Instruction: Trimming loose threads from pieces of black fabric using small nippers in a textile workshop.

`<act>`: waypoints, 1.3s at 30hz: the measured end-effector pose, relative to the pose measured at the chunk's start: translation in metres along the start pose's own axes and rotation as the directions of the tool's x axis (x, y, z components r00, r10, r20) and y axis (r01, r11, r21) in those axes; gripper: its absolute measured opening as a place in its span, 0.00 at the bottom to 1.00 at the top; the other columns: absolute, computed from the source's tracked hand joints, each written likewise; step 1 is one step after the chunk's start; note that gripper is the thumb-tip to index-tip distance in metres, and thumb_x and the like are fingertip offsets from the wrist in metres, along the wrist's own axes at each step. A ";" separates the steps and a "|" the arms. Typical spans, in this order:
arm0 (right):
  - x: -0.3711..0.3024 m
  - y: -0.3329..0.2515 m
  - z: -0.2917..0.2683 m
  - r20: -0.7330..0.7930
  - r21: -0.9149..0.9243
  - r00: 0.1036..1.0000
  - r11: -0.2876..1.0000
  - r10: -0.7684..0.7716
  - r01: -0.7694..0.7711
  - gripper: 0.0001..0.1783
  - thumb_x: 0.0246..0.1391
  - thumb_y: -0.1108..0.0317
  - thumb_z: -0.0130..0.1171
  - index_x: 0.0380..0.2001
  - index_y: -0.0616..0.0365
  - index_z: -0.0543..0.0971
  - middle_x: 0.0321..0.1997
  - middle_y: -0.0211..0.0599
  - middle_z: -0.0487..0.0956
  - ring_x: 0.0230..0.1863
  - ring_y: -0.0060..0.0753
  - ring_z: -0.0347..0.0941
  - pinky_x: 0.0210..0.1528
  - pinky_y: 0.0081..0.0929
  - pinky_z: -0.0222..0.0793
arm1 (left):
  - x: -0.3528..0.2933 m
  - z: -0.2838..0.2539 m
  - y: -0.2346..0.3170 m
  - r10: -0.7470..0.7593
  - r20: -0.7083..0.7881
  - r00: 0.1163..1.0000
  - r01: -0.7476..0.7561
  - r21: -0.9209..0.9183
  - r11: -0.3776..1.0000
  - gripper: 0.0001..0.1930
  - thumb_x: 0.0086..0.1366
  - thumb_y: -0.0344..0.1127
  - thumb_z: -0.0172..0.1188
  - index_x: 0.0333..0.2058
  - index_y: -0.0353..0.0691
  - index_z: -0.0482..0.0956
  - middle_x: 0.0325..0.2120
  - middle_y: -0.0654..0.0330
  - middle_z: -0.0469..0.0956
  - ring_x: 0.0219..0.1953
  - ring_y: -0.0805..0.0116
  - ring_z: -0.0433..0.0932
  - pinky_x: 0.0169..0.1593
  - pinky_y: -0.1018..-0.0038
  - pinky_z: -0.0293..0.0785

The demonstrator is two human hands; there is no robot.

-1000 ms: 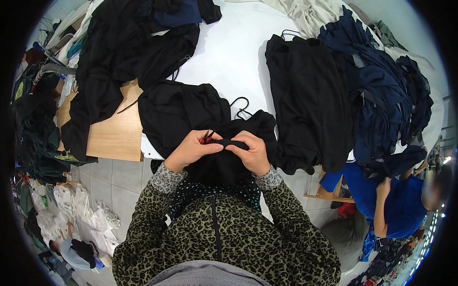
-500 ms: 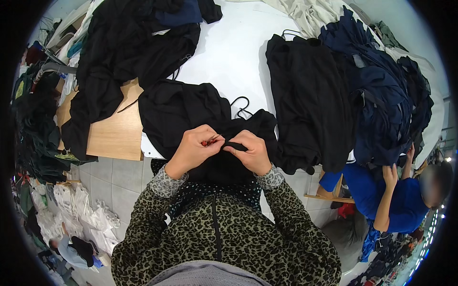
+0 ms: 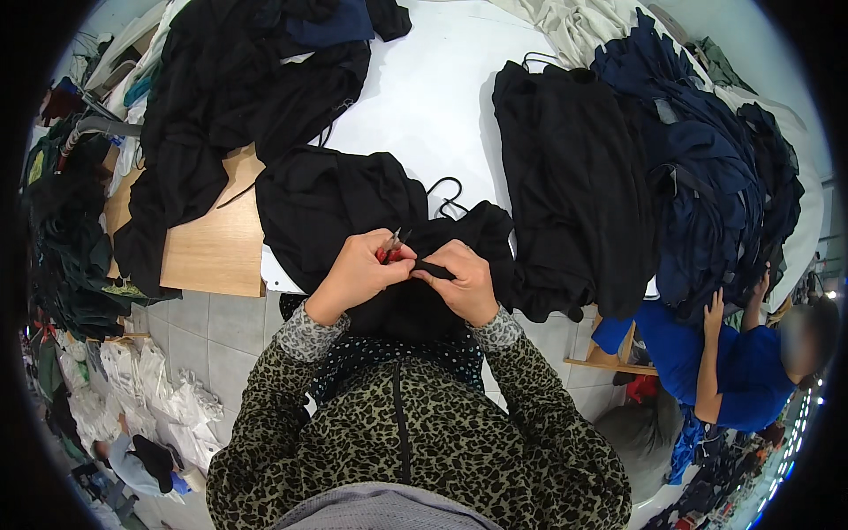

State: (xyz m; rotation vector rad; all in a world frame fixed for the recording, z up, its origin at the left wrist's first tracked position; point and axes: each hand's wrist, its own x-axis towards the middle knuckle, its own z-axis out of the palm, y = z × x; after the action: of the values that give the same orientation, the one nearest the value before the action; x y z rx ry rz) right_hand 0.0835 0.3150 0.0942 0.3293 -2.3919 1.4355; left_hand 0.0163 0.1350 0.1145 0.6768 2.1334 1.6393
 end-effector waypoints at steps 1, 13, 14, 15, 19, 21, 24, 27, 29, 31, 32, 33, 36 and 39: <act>-0.001 0.000 0.000 -0.001 -0.001 1.000 1.000 0.001 -0.001 0.10 0.37 0.76 0.70 0.27 0.61 0.80 0.26 0.35 0.79 0.29 0.34 0.74 0.32 0.26 0.69 | 0.001 0.000 0.001 -0.066 0.018 0.998 0.066 -0.045 0.997 0.08 0.53 0.31 0.65 0.28 0.32 0.78 0.20 0.65 0.75 0.20 0.82 0.69 0.24 0.82 0.64; -0.001 -0.002 0.000 -0.022 -0.014 1.000 1.000 0.016 -0.016 0.09 0.37 0.75 0.70 0.27 0.60 0.81 0.26 0.34 0.79 0.29 0.34 0.74 0.32 0.26 0.69 | -0.002 0.005 -0.010 -0.029 -0.011 1.000 0.027 -0.117 0.993 0.07 0.57 0.31 0.62 0.31 0.32 0.77 0.20 0.64 0.77 0.22 0.83 0.72 0.23 0.84 0.65; 0.000 -0.004 0.000 -0.022 0.015 0.999 0.999 0.034 -0.034 0.09 0.38 0.75 0.69 0.27 0.60 0.81 0.26 0.34 0.79 0.29 0.33 0.74 0.32 0.25 0.69 | -0.001 0.004 -0.009 -0.024 -0.014 1.000 0.023 -0.071 0.997 0.08 0.57 0.31 0.62 0.32 0.33 0.77 0.21 0.64 0.78 0.23 0.83 0.72 0.23 0.85 0.65; 0.001 -0.004 -0.001 -0.021 0.043 0.998 0.998 0.052 -0.052 0.08 0.39 0.75 0.69 0.26 0.60 0.82 0.26 0.35 0.79 0.29 0.32 0.74 0.31 0.25 0.69 | -0.002 0.003 -0.007 -0.024 -0.014 1.000 0.023 -0.071 0.997 0.08 0.57 0.31 0.62 0.32 0.33 0.77 0.21 0.64 0.78 0.23 0.83 0.72 0.23 0.85 0.65; 0.000 0.001 -0.002 -0.033 0.102 0.994 0.990 0.099 -0.095 0.07 0.40 0.74 0.69 0.26 0.61 0.81 0.25 0.35 0.78 0.28 0.29 0.74 0.30 0.23 0.68 | -0.003 -0.004 0.004 -0.231 0.103 0.967 0.252 -0.292 0.923 0.07 0.59 0.31 0.61 0.33 0.33 0.78 0.23 0.63 0.80 0.22 0.84 0.72 0.21 0.85 0.63; 0.000 0.003 -0.004 -0.012 0.119 0.994 0.987 0.111 -0.109 0.08 0.40 0.74 0.69 0.26 0.63 0.81 0.24 0.35 0.78 0.26 0.28 0.74 0.28 0.22 0.67 | -0.003 -0.006 0.006 -0.228 0.110 0.967 0.251 -0.300 0.920 0.07 0.59 0.31 0.61 0.33 0.34 0.79 0.24 0.63 0.81 0.22 0.85 0.72 0.21 0.86 0.63; 0.000 0.004 -0.006 0.012 0.131 0.990 0.982 0.137 -0.137 0.08 0.39 0.75 0.69 0.26 0.63 0.81 0.24 0.35 0.78 0.25 0.28 0.73 0.28 0.22 0.67 | 0.003 -0.009 0.007 -0.117 0.139 0.983 0.140 -0.168 0.976 0.07 0.61 0.31 0.60 0.34 0.33 0.79 0.24 0.63 0.79 0.20 0.83 0.72 0.22 0.84 0.65; 0.004 0.001 -0.006 0.033 0.124 0.993 0.985 0.114 -0.117 0.08 0.40 0.75 0.69 0.26 0.63 0.80 0.24 0.35 0.77 0.25 0.28 0.73 0.27 0.22 0.66 | 0.006 -0.007 0.003 0.066 0.145 0.987 -0.057 -0.068 0.996 0.08 0.60 0.31 0.61 0.35 0.33 0.79 0.24 0.63 0.77 0.20 0.77 0.75 0.23 0.80 0.68; 0.004 0.001 -0.006 0.030 0.113 0.993 0.987 0.112 -0.115 0.08 0.40 0.75 0.69 0.27 0.63 0.80 0.24 0.35 0.77 0.24 0.28 0.72 0.27 0.21 0.66 | 0.008 -0.006 0.006 0.275 0.148 0.950 -0.297 0.162 0.941 0.07 0.59 0.30 0.61 0.34 0.32 0.77 0.24 0.60 0.73 0.22 0.71 0.76 0.25 0.76 0.69; 0.003 0.003 -0.006 0.026 0.101 0.994 0.989 0.110 -0.112 0.08 0.40 0.75 0.69 0.27 0.63 0.80 0.24 0.35 0.77 0.24 0.27 0.72 0.27 0.21 0.65 | 0.008 0.000 0.006 0.348 0.136 0.928 -0.372 0.260 0.891 0.06 0.59 0.29 0.60 0.33 0.32 0.76 0.25 0.59 0.72 0.23 0.69 0.76 0.25 0.76 0.69; 0.001 0.006 -0.005 0.020 0.101 0.991 0.986 0.131 -0.133 0.08 0.40 0.75 0.69 0.27 0.63 0.80 0.24 0.35 0.77 0.24 0.27 0.72 0.27 0.21 0.65 | 0.007 0.003 0.006 0.419 0.130 0.898 -0.437 0.356 0.826 0.05 0.59 0.28 0.60 0.32 0.33 0.74 0.25 0.58 0.71 0.23 0.68 0.76 0.25 0.75 0.69; -0.001 0.007 -0.005 0.014 0.102 0.988 0.983 0.153 -0.153 0.09 0.40 0.75 0.69 0.27 0.63 0.80 0.24 0.35 0.77 0.24 0.27 0.72 0.27 0.21 0.65 | 0.006 0.006 0.005 0.420 0.132 0.898 -0.439 0.355 0.826 0.05 0.59 0.28 0.60 0.32 0.33 0.74 0.25 0.58 0.71 0.23 0.68 0.76 0.25 0.75 0.69; 0.000 0.003 -0.003 0.005 0.115 0.986 0.979 0.169 -0.169 0.09 0.40 0.75 0.69 0.27 0.63 0.80 0.24 0.35 0.77 0.24 0.27 0.72 0.27 0.21 0.66 | 0.004 0.010 -0.003 0.392 0.123 0.912 -0.408 0.388 0.827 0.05 0.61 0.27 0.58 0.31 0.33 0.71 0.26 0.57 0.69 0.23 0.68 0.73 0.26 0.74 0.68; 0.001 0.004 -0.003 0.008 0.137 0.990 0.981 0.141 -0.140 0.08 0.40 0.75 0.69 0.27 0.63 0.81 0.24 0.35 0.77 0.25 0.27 0.72 0.27 0.21 0.66 | 0.005 0.011 -0.009 0.303 0.047 0.952 -0.306 0.132 0.943 0.04 0.61 0.27 0.56 0.31 0.33 0.71 0.26 0.59 0.68 0.22 0.72 0.68 0.27 0.76 0.66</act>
State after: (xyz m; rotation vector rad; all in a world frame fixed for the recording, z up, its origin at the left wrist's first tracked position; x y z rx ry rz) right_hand 0.0811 0.3190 0.0927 0.1946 -2.3614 1.6667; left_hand 0.0174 0.1447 0.1031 1.1146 2.2262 1.6271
